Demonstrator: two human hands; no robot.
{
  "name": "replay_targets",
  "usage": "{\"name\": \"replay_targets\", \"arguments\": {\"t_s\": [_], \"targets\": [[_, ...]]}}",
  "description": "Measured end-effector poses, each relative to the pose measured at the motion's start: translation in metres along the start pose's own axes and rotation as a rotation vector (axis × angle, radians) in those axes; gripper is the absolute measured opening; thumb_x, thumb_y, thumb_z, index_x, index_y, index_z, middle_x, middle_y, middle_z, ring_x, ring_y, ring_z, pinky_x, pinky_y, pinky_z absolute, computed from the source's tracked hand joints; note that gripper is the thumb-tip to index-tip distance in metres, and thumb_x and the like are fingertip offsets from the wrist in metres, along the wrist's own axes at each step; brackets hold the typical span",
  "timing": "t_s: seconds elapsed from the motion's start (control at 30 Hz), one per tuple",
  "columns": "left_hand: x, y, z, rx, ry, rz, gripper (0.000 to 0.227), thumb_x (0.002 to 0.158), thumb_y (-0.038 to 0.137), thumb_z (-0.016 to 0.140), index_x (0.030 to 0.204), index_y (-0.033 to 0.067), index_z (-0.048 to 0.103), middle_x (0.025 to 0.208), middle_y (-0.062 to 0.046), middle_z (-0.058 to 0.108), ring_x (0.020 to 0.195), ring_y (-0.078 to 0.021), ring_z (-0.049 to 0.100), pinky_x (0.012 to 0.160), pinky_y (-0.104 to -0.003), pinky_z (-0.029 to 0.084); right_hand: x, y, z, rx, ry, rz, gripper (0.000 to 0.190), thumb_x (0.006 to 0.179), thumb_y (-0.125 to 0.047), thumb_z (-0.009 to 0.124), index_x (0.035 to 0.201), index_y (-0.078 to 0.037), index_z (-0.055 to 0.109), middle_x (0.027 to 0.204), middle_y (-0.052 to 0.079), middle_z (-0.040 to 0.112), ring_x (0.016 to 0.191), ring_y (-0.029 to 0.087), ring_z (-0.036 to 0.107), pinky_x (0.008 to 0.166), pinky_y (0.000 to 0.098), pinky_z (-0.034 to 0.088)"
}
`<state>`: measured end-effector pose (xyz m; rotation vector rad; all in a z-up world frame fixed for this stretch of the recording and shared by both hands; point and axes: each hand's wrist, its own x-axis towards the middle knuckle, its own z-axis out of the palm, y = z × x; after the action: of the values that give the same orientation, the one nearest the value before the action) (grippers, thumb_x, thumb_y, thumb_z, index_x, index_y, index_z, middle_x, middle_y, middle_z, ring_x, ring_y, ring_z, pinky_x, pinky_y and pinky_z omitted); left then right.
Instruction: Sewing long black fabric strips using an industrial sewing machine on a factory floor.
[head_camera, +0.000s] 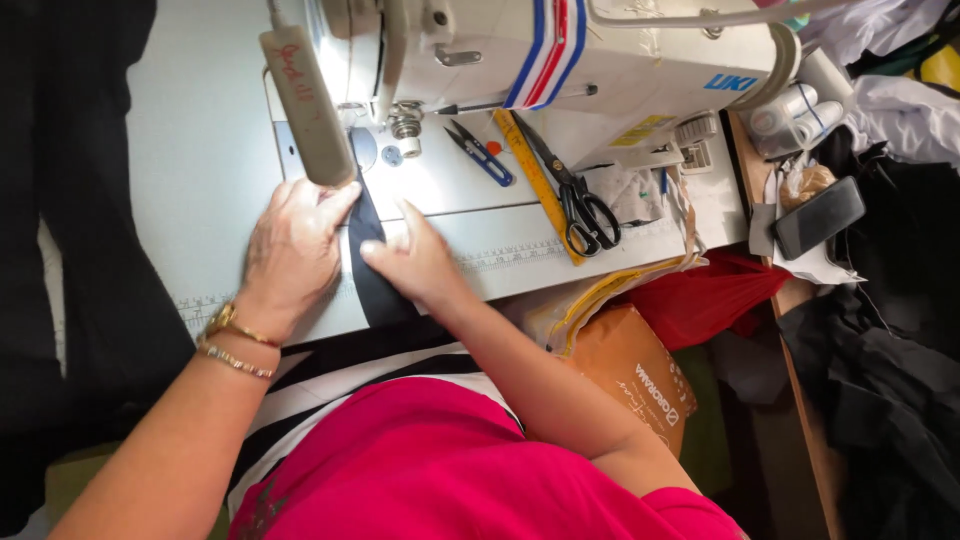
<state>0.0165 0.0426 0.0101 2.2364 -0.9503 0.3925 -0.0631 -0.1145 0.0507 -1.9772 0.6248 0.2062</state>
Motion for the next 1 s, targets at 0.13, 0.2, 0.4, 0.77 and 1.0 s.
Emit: {"name": "replay_targets", "arguments": {"t_s": [0.13,0.2,0.4,0.77,1.0], "targets": [[-0.003,0.031,-0.017,-0.252,0.066,-0.196,0.038,0.096,-0.003,0.056,0.129,0.0087,0.072,0.101,-0.013,0.065,0.092,-0.0366,0.068,0.068,-0.045,0.059,-0.035,0.017,0.005,0.069,-0.022,-0.084,0.077,0.080,-0.019,0.072,0.151,-0.006,0.047,0.130,0.029,0.063,0.124,0.042,0.061,0.099,0.0515,0.053],[0.002,0.047,-0.029,-0.745,0.049,-0.797,0.038,0.098,0.001,0.052,0.134,0.0038,0.064,0.103,-0.024,0.071,0.073,-0.0282,0.075,0.055,-0.032,0.064,-0.050,0.001,-0.002,0.466,0.027,-0.026,0.069,0.081,-0.011,0.070,0.146,0.002,0.053,0.129,0.025,0.064,0.111,0.025,0.062,0.089,0.0412,0.056],[-0.001,0.041,0.018,-1.256,0.062,-1.072,0.057,0.095,0.013,0.065,0.148,0.0068,0.046,0.109,-0.020,0.073,0.080,-0.0236,0.078,0.065,-0.034,0.068,-0.043,0.047,0.005,0.893,-0.149,-0.103,0.060,0.099,-0.003,0.062,0.155,-0.007,0.043,0.115,0.029,0.069,0.095,0.031,0.073,0.077,0.0431,0.064],[-0.004,0.041,0.032,-1.240,0.109,-1.104,0.069,0.086,0.003,0.075,0.149,0.0085,0.047,0.090,-0.012,0.072,0.067,-0.0182,0.075,0.058,-0.029,0.068,-0.062,0.032,-0.001,-0.267,0.183,-0.635,0.036,0.101,-0.009,0.055,0.136,-0.008,0.064,0.110,0.021,0.074,0.098,0.038,0.072,0.079,0.0420,0.061],[-0.015,0.027,0.049,-1.195,0.153,-1.064,0.068,0.081,-0.002,0.079,0.143,0.0071,0.053,0.087,-0.015,0.072,0.069,-0.0215,0.075,0.057,-0.033,0.068,-0.045,0.021,-0.019,-0.090,0.096,-0.427,0.031,0.100,-0.040,0.060,0.120,-0.022,0.075,0.100,0.005,0.079,0.100,0.023,0.075,0.085,0.0353,0.060]]}}
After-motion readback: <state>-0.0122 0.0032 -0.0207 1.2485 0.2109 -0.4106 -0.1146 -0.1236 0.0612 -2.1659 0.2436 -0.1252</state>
